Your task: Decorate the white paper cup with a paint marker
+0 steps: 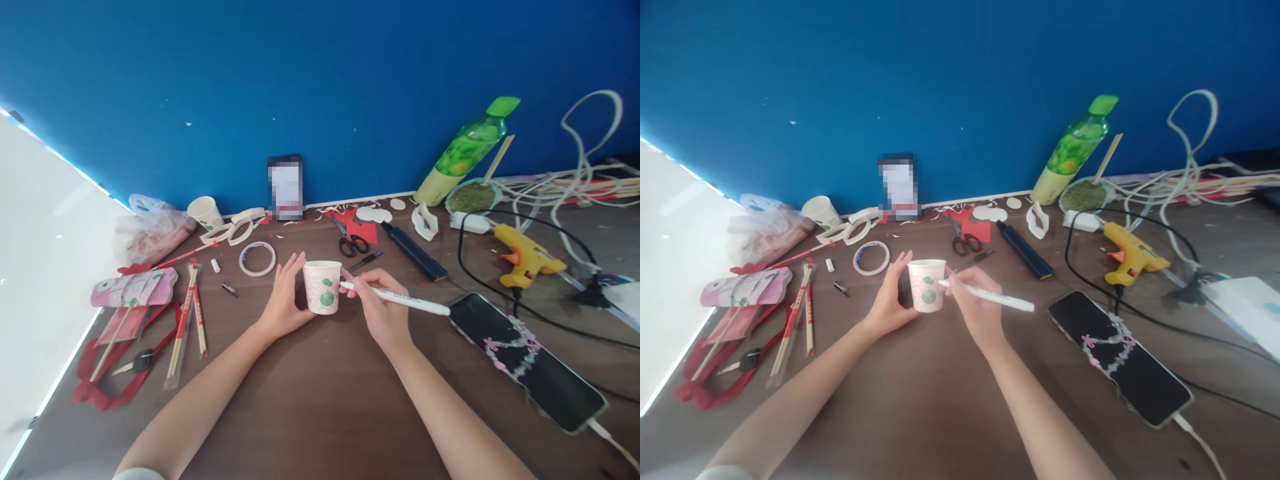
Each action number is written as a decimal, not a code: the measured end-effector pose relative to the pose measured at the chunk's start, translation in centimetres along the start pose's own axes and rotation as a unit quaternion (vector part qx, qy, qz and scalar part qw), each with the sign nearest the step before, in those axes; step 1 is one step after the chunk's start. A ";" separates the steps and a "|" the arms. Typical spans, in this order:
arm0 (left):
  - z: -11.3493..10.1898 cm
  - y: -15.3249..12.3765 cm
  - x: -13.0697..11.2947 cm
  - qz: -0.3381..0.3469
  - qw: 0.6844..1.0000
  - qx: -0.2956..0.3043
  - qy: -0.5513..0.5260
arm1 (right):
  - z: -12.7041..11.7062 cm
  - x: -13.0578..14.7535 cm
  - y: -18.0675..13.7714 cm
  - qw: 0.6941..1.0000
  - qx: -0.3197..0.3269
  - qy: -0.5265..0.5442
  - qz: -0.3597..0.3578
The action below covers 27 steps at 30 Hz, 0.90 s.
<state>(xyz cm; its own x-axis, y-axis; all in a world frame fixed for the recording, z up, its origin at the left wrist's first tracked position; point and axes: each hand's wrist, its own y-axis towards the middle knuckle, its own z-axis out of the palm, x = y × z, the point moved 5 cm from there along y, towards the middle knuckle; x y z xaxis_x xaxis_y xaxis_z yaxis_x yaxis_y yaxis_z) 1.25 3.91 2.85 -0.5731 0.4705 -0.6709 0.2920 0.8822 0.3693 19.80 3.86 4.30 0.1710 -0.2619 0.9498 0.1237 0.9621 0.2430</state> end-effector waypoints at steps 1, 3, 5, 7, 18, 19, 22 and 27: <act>0.0 0.0 0.0 0.002 1.000 0.000 -0.001 | 0.0 -0.3 0.0 1.000 0.007 0.019 0.004; 0.0 -0.1 -0.1 0.010 1.000 0.001 -0.002 | 0.3 -0.7 0.0 0.998 0.028 0.056 0.016; 0.1 -0.2 0.0 0.014 1.000 0.010 0.000 | 0.6 -1.0 0.1 0.995 0.048 0.084 0.035; 0.2 -0.3 0.1 0.016 1.000 0.006 -0.005 | 0.9 -1.2 0.3 0.990 0.065 0.110 0.060; 0.4 -0.1 1.5 -0.024 0.996 -0.075 -0.045 | 1.0 -3.1 2.4 0.954 0.089 0.224 0.179; 0.5 -0.2 1.7 -0.029 0.995 -0.082 -0.050 | 1.2 -3.2 2.3 0.951 0.097 0.224 0.188; 0.5 -0.3 2.1 -0.050 0.990 -0.113 -0.068 | 1.7 -3.3 2.0 0.946 0.118 0.220 0.208; 1.0 -0.5 2.9 -0.101 0.982 -0.108 -0.120 | 1.6 -3.2 1.9 0.936 0.117 0.250 0.219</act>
<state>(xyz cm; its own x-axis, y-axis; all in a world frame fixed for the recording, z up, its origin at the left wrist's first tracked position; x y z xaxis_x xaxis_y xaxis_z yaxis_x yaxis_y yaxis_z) 0.18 4.89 0.13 -0.3975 0.2997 -0.8673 0.0073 0.9462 0.3236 17.94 6.68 2.01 0.5990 0.2149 0.7714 -0.2725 0.9605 -0.0559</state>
